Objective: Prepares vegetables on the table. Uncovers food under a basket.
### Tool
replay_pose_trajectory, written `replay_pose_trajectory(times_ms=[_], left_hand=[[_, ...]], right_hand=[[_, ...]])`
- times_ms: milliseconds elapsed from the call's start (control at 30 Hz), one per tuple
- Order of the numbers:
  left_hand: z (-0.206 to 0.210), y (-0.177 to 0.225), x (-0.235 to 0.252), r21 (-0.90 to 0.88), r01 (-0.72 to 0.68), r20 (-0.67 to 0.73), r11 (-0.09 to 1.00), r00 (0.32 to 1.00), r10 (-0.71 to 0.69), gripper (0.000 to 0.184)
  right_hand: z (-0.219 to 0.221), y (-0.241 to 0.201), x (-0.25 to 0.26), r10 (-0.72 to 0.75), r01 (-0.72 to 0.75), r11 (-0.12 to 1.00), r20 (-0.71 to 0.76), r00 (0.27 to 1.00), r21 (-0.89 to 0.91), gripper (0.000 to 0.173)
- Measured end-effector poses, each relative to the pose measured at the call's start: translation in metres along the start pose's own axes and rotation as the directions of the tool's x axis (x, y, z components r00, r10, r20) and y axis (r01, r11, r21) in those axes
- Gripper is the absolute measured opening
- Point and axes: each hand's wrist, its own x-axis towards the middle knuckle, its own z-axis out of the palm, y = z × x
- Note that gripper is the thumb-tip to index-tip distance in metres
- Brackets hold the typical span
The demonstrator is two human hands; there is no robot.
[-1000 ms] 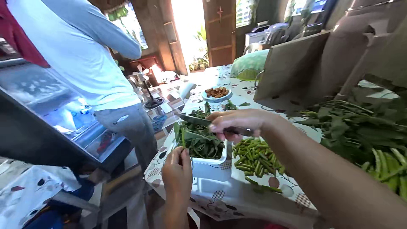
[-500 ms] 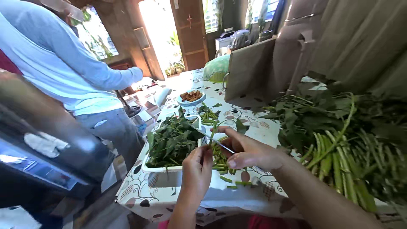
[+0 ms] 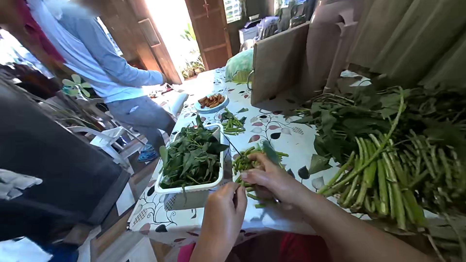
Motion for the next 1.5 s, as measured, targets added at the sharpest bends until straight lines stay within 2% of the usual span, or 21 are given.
replay_pose_trajectory(times_ms=[67,100,167,267,333,400,467,533,600,700,767,833,933,1000,1100,1167,1300,1400,1500], left_hand=[[-0.019,-0.001,-0.005,-0.108,-0.038,0.023,0.993,0.999,0.041,0.021],[-0.028,-0.003,-0.005,-0.179,-0.039,0.034,0.983,0.998,0.046,0.020],[-0.035,-0.009,0.001,-0.284,0.002,0.048,0.959,0.999,0.012,0.021],[-0.030,-0.018,0.007,-0.343,0.127,0.056,0.931,0.992,-0.115,0.022],[-0.026,-0.024,0.010,-0.375,0.182,0.062,0.909,0.983,-0.171,0.022],[-0.024,-0.026,0.009,-0.400,0.232,0.091,0.887,0.973,-0.213,0.023],[-0.024,-0.027,0.006,-0.444,0.280,0.135,0.851,0.960,-0.245,0.024],[-0.020,-0.028,0.004,-0.478,0.334,0.185,0.812,0.942,-0.279,0.026],[-0.013,-0.029,0.007,-0.493,0.389,0.230,0.778,0.921,-0.314,0.025],[-0.008,-0.026,0.014,-0.476,0.418,0.235,0.774,0.908,-0.347,0.025],[-0.014,-0.023,0.016,-0.458,0.395,0.191,0.797,0.919,-0.346,0.024],[-0.018,-0.022,0.014,-0.485,0.364,0.144,0.795,0.930,-0.338,0.023],[-0.018,-0.023,0.009,-0.543,0.337,0.123,0.769,0.938,-0.324,0.024],[-0.017,-0.023,0.008,-0.554,0.329,0.127,0.765,0.941,-0.312,0.024],[-0.017,-0.024,0.009,-0.550,0.306,0.130,0.777,0.951,-0.282,0.025],[-0.018,-0.027,0.007,-0.552,0.253,0.105,0.795,0.966,-0.235,0.025],[-0.018,-0.032,0.005,-0.512,0.165,0.066,0.843,0.986,-0.153,0.026],[-0.015,-0.031,0.006,-0.468,0.149,0.062,0.871,0.989,-0.136,0.023],[-0.010,-0.026,0.008,-0.355,0.131,0.068,0.926,0.991,-0.114,0.013]], right_hand=[[-0.012,0.005,0.000,-0.009,0.010,1.000,-0.052,0.999,0.022,0.055],[-0.020,0.009,0.001,-0.013,0.015,0.998,-0.032,0.999,0.058,0.046],[-0.032,0.010,0.002,-0.028,0.019,0.995,0.084,0.996,0.098,0.038],[-0.036,0.002,0.004,-0.027,-0.002,0.994,0.273,0.962,0.106,0.025],[-0.038,-0.007,0.014,0.040,-0.091,0.988,0.369,0.929,0.123,0.034],[-0.043,-0.012,0.026,0.176,-0.253,0.957,0.405,0.897,0.145,0.047],[-0.051,-0.010,0.032,0.273,-0.362,0.923,0.436,0.858,0.133,0.051],[-0.063,-0.004,0.024,0.282,-0.393,0.908,0.485,0.828,0.145,0.051],[-0.074,0.003,0.013,0.218,-0.397,0.888,0.548,0.808,0.231,0.051],[-0.076,0.008,0.007,0.177,-0.354,0.908,0.562,0.808,0.223,0.050],[-0.074,-0.005,0.004,0.128,-0.231,0.963,0.514,0.848,0.141,0.045],[-0.075,-0.020,0.002,-0.024,-0.046,0.988,0.452,0.892,0.144,0.042],[-0.065,-0.027,0.000,-0.180,0.117,0.978,0.414,0.892,0.172,0.055],[-0.050,-0.018,-0.002,-0.187,0.138,0.980,0.434,0.881,0.142,0.056],[-0.024,-0.006,-0.003,-0.173,0.140,0.985,0.479,0.860,0.104,0.084],[-0.012,-0.004,0.000,-0.154,0.113,0.987,0.507,0.848,0.110,0.094],[-0.002,-0.007,0.002,-0.152,0.126,0.988,0.507,0.848,0.086,0.085],[0.003,-0.004,-0.004,-0.206,0.255,0.964,0.385,0.900,-0.080,0.091],[0.007,0.005,-0.010,-0.297,0.349,0.874,0.196,0.934,-0.338,0.098]])
